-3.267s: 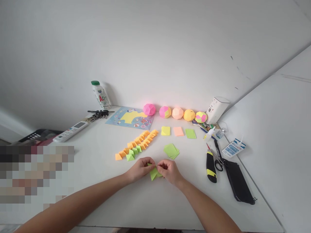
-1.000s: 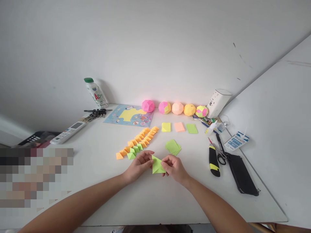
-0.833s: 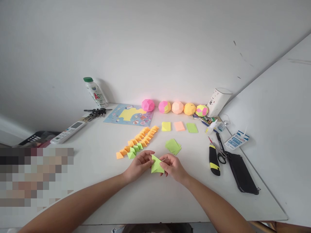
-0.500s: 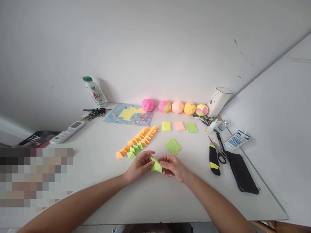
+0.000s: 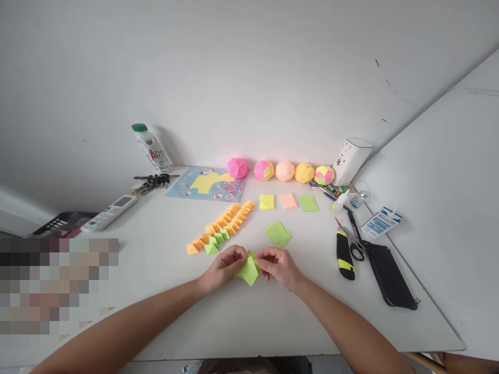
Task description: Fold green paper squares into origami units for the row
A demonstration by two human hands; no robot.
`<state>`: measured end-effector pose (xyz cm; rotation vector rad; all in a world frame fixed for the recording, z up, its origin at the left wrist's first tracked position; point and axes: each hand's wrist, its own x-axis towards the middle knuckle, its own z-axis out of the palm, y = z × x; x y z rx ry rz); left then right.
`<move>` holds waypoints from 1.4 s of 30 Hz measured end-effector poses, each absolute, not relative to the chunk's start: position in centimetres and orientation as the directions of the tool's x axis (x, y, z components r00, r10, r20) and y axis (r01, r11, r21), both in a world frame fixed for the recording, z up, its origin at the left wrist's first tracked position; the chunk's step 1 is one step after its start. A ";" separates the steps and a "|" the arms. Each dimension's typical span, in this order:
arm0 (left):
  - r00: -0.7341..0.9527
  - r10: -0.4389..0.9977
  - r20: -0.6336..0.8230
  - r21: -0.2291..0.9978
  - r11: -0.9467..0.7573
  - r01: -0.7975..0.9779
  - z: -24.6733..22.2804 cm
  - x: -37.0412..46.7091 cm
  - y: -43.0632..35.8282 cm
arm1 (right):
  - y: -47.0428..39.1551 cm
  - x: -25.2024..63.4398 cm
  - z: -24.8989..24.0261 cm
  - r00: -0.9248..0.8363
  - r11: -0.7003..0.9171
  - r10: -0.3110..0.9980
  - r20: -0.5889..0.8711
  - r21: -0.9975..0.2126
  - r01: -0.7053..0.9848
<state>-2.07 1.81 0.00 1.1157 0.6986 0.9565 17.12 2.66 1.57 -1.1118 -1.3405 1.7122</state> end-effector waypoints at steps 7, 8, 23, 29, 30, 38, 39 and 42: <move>0.550 0.835 0.020 0.936 0.178 -0.304 -0.3 -2.1 1.8 | 2.4 17.1 1.2 -0.425 -0.072 0.902 -0.080 -0.997 0.034; 0.553 0.833 0.014 0.934 0.186 -0.305 -0.4 -2.1 1.8 | 2.3 17.1 1.2 -0.422 -0.059 0.904 -0.069 -0.998 0.037; 0.498 0.867 0.005 0.969 0.119 -0.216 -0.7 -2.1 1.8 | 1.9 16.9 1.5 -0.376 0.067 0.926 0.007 -0.987 0.148; 0.494 0.869 0.007 0.978 0.098 -0.186 -0.8 -2.2 1.9 | 1.8 16.7 1.8 -0.374 0.060 0.927 -0.007 -0.984 0.166; 0.497 0.868 0.011 0.976 0.099 -0.194 -0.9 -2.2 1.9 | 1.8 16.7 1.8 -0.374 0.057 0.928 -0.009 -0.984 0.167; 0.489 0.872 0.010 0.969 0.112 -0.219 -0.8 -2.1 1.9 | 1.7 16.8 1.7 -0.376 0.122 0.926 0.028 -0.966 0.229; 0.487 0.873 0.007 0.967 0.118 -0.226 -0.8 -2.1 1.9 | 1.7 16.8 1.6 -0.377 0.152 0.925 0.049 -0.957 0.248; 0.486 0.874 -0.001 0.964 0.130 -0.233 -0.9 -2.0 2.0 | 1.6 16.8 1.6 -0.382 0.247 0.916 0.125 -0.925 0.290</move>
